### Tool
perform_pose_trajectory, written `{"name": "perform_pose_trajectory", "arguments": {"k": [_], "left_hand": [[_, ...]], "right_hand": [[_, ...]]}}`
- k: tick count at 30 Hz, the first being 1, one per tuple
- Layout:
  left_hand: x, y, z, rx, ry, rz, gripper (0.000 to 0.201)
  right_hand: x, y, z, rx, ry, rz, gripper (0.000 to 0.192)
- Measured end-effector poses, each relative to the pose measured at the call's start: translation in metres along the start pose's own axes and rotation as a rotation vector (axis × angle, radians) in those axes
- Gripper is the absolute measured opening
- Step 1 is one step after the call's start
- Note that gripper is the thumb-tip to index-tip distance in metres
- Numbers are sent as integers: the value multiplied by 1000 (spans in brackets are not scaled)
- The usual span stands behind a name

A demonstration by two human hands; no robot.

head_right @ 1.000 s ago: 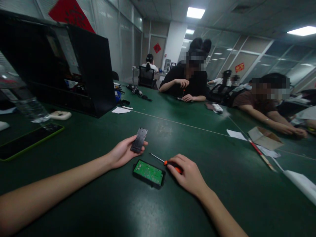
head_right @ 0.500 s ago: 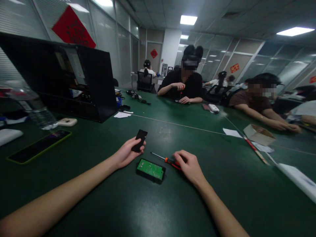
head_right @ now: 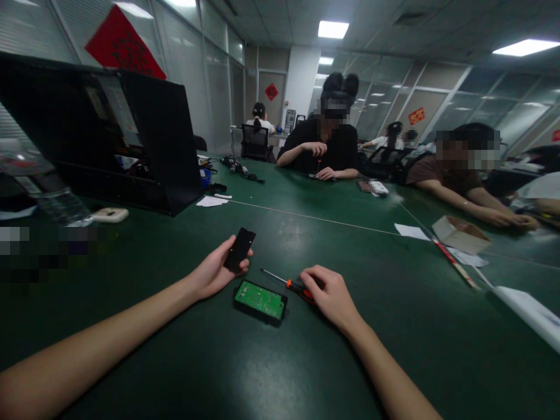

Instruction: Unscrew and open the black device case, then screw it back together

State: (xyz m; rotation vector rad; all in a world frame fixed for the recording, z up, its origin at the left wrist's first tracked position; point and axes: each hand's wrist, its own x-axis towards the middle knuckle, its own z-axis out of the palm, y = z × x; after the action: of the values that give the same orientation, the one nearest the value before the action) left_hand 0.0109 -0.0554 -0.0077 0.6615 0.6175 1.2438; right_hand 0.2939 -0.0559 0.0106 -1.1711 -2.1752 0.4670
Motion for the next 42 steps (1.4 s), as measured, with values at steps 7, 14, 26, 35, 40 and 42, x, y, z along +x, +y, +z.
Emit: {"name": "perform_pose_trajectory", "arguments": {"k": [7, 14, 26, 35, 40, 42], "left_hand": [[2, 6, 0, -95, 12, -101, 32], [0, 5, 0, -55, -2, -69, 20], [2, 7, -1, -53, 55, -17, 22], [0, 10, 1, -55, 26, -28, 25], [-1, 9, 4, -110, 10, -36, 25], [-2, 9, 5, -119, -7, -54, 26]], "right_hand": [[-1, 2, 2, -35, 21, -61, 30], [-4, 5, 5, -77, 70, -149, 24], [-11, 9, 3, -108, 177, -312, 21], [-31, -28, 29, 85, 8, -250, 69], [-32, -46, 42, 213, -136, -22, 78], [-29, -48, 42, 251, -179, 83, 70]]}}
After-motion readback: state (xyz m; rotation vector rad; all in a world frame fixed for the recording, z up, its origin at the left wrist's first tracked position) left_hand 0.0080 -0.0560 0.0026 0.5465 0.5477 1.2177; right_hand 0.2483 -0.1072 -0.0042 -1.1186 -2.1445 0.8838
